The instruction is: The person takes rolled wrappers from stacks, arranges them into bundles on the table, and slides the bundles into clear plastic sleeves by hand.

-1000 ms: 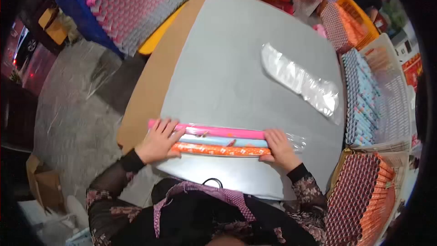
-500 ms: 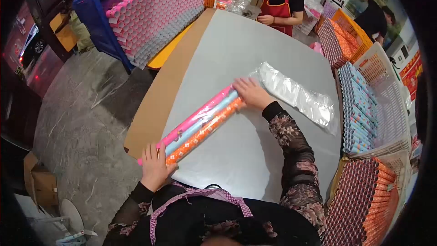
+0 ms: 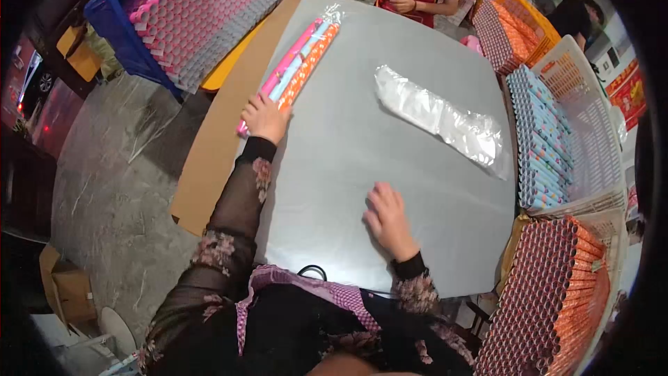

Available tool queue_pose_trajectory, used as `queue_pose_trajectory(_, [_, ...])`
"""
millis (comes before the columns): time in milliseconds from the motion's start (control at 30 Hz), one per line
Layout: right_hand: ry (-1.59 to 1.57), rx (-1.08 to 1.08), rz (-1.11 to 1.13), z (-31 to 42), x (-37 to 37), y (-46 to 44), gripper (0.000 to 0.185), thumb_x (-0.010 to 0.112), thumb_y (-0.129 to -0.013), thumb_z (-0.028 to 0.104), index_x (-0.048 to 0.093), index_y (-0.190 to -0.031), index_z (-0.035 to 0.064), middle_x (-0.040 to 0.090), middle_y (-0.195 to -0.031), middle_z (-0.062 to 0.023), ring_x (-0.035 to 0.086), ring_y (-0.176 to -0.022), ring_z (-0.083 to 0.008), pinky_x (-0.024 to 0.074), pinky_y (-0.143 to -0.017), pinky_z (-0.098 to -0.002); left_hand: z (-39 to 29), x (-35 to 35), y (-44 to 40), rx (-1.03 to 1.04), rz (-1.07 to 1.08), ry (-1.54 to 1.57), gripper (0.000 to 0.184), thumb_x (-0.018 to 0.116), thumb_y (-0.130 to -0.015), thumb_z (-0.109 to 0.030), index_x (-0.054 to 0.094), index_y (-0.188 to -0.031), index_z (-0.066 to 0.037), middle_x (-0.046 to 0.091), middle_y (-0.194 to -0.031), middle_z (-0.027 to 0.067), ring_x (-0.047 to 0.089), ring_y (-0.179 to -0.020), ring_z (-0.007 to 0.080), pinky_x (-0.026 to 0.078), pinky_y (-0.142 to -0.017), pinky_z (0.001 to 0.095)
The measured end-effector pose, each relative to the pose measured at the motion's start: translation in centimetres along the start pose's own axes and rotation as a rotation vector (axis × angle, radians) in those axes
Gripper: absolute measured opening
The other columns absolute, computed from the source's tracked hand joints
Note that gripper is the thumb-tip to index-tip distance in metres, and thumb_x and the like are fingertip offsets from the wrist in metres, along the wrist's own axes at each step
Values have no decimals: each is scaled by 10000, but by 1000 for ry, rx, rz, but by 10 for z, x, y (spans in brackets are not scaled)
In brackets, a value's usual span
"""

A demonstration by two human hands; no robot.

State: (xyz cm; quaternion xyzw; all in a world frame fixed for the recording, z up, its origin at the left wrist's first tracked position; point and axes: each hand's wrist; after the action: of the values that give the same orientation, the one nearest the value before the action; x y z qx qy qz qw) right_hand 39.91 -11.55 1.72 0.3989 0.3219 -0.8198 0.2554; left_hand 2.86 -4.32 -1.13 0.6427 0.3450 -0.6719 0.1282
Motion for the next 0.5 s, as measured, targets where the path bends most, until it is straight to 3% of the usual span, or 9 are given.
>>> queue_pose_trajectory(67, [-10,54,-3,7,0,30,389,640,-862,116,552,-1211,-32,496,-1372,-251,464,-1283,-412,332,-1082,-527,-22,14,-27,-19,-2,5,953,577,-855,-659,327,-1463,31,398,-1447,273,473,-1240,462,343,-1005,604])
queue_pose_trajectory(200, [-27,153,-28,23,7,70,389,654,-854,108,562,-1207,-26,495,-1370,-255,465,-1282,-412,333,-1080,-534,-58,10,-59,-72,107,120,1002,572,-852,-675,268,-1494,32,267,-1533,308,258,-1395,531,240,-1092,622])
queue_pose_trajectory(300, [-42,162,-56,29,14,80,397,657,-852,107,566,-1218,-16,494,-1373,-254,461,-1288,-411,333,-1084,-532,-67,17,-74,-20,42,311,1001,559,-863,-666,237,-1506,31,207,-1568,299,214,-1419,531,191,-1108,648])
queue_pose_trajectory(333, [-19,151,-34,32,16,80,403,662,-849,107,567,-1222,-11,494,-1375,-251,458,-1293,-412,334,-1086,-530,-75,-10,-69,-29,25,346,876,540,-926,-582,284,-1490,37,338,-1514,282,330,-1399,444,273,-1110,569])
queue_pose_trajectory(367, [3,137,-12,33,16,80,410,666,-845,106,568,-1226,-7,493,-1377,-248,454,-1297,-413,335,-1088,-528,-75,-28,-66,-30,27,345,876,540,-926,-582,284,-1490,37,338,-1514,282,330,-1399,444,273,-1110,569])
queue_pose_trajectory(433, [7,110,-27,31,21,82,414,670,-840,109,566,-1226,-2,493,-1378,-243,444,-1309,-414,337,-1085,-528,-68,-67,-60,319,230,931,717,566,-950,-513,440,-1372,53,603,-1236,229,566,-1185,346,431,-1002,439])
queue_pose_trajectory(467, [26,91,-26,30,22,80,412,670,-840,111,567,-1223,-1,493,-1378,-241,441,-1313,-414,339,-1082,-527,-68,-99,-42,364,257,1072,609,575,-978,-387,449,-1366,65,669,-1113,179,639,-1050,249,491,-903,329])
queue_pose_trajectory(500, [44,79,-27,32,22,77,410,670,-839,113,567,-1219,0,494,-1377,-240,438,-1317,-414,341,-1080,-526,-65,-121,-29,453,321,1250,615,590,-977,-368,433,-1394,56,658,-1162,166,628,-1080,238,487,-921,337])
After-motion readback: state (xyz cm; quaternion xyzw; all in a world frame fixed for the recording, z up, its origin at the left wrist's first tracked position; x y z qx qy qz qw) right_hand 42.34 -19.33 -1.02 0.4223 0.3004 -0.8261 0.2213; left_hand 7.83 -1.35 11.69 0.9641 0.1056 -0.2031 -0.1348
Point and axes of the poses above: each hand's wrist, its own y-axis away from the middle knuckle, its own x-axis out of the palm, z = x × y
